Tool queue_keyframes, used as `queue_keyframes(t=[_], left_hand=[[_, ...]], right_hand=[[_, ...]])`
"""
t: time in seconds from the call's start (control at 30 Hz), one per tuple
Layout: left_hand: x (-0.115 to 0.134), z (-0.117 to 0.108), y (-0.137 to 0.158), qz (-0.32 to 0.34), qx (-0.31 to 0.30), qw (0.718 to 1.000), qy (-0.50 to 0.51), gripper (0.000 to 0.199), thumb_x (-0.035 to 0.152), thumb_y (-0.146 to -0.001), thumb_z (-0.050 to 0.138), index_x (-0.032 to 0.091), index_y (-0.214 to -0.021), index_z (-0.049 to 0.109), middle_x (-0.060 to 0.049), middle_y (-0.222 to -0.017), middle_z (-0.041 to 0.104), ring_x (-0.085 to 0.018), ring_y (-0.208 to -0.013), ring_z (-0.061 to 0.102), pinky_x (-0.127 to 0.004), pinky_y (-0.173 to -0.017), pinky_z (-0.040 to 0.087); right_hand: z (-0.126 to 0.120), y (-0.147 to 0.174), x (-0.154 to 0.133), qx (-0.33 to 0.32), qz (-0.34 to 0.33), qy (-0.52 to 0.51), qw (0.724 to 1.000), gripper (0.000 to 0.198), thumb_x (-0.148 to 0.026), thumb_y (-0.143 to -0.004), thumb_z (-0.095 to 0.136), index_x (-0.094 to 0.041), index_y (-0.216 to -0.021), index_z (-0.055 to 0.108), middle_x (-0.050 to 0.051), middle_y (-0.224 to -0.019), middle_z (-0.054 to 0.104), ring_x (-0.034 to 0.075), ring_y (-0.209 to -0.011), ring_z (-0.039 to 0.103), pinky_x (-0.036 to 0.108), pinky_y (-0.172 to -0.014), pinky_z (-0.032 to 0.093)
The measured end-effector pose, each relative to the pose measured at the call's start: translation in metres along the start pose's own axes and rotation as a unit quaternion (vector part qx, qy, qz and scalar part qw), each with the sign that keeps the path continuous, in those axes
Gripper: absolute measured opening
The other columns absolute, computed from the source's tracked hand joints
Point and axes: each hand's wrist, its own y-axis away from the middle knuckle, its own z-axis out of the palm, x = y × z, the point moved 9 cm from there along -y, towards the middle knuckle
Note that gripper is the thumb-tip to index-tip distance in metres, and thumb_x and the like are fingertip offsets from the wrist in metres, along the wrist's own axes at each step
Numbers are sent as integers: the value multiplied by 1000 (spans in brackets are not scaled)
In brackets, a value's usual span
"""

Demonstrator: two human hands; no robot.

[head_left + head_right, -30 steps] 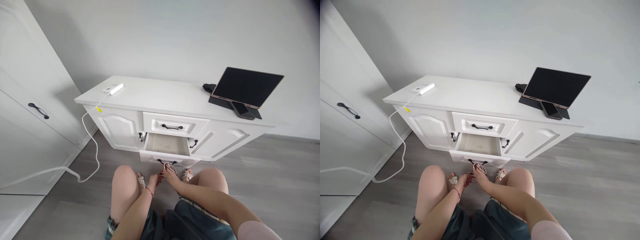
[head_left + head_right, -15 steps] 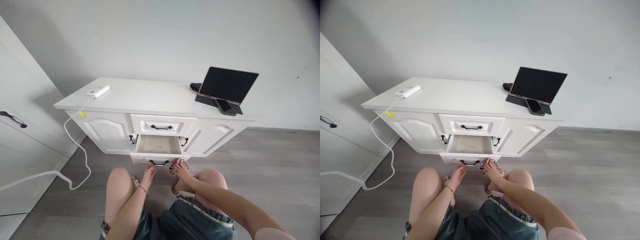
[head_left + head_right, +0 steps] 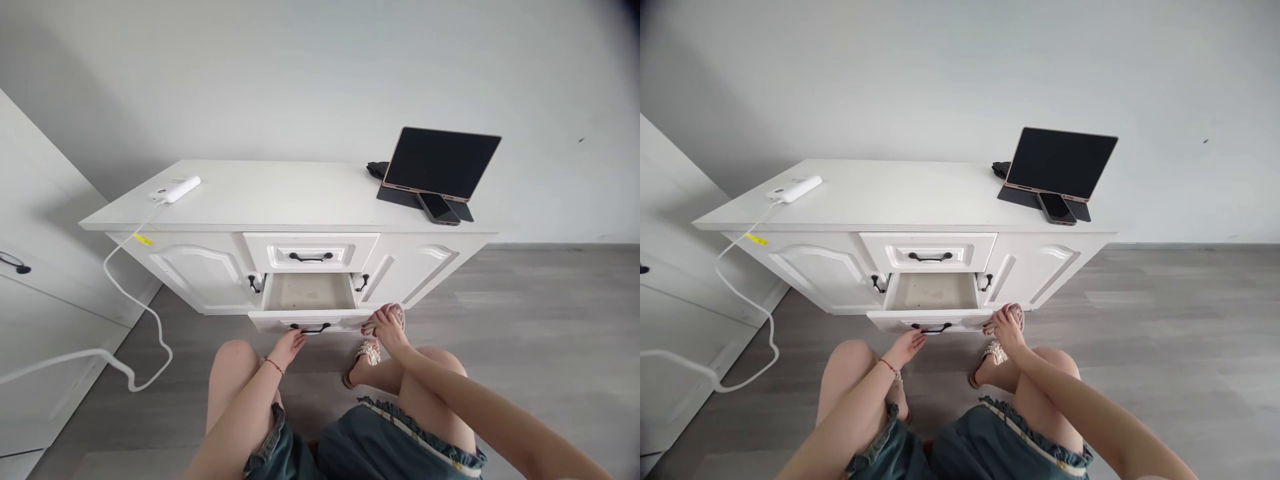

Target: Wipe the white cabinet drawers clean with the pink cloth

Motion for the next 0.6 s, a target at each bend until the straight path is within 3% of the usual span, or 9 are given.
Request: queue_keyframes(t=[0.17,0.27,0.43,0.6], left_hand=[[15,-4,-4,-59,-4,994,-87,8,4,-83,61,11,-84,63,-10,-75,71,-18,-70,71,-29,-77,55],[20,-3,-5,-71,-13,990,-119,6,6,-81,64,10,-85,64,-15,-82,73,-22,-79,73,-31,-83,56],[19,1,-7,-27,4,991,-128,7,9,-83,64,14,-86,62,-14,-91,73,-21,-90,73,-31,-89,54],[16,4,-14,27,25,992,-125,8,11,-84,65,18,-83,59,-9,-87,73,-19,-89,73,-31,-89,54]], right_hand=[[-42,-20,48,-26,111,67,991,27,-12,-87,51,-17,-94,77,16,-118,65,34,-109,49,49,-86,39],[-56,-24,70,-13,190,22,981,38,-10,-89,44,-23,-107,75,12,-126,61,33,-111,47,47,-84,39],[-36,-27,92,-14,339,-141,930,46,-15,-90,41,-34,-121,69,7,-128,59,31,-110,49,41,-83,42],[-27,-50,92,16,358,-221,907,44,-17,-89,46,-30,-125,68,8,-118,62,24,-97,57,32,-88,44]])
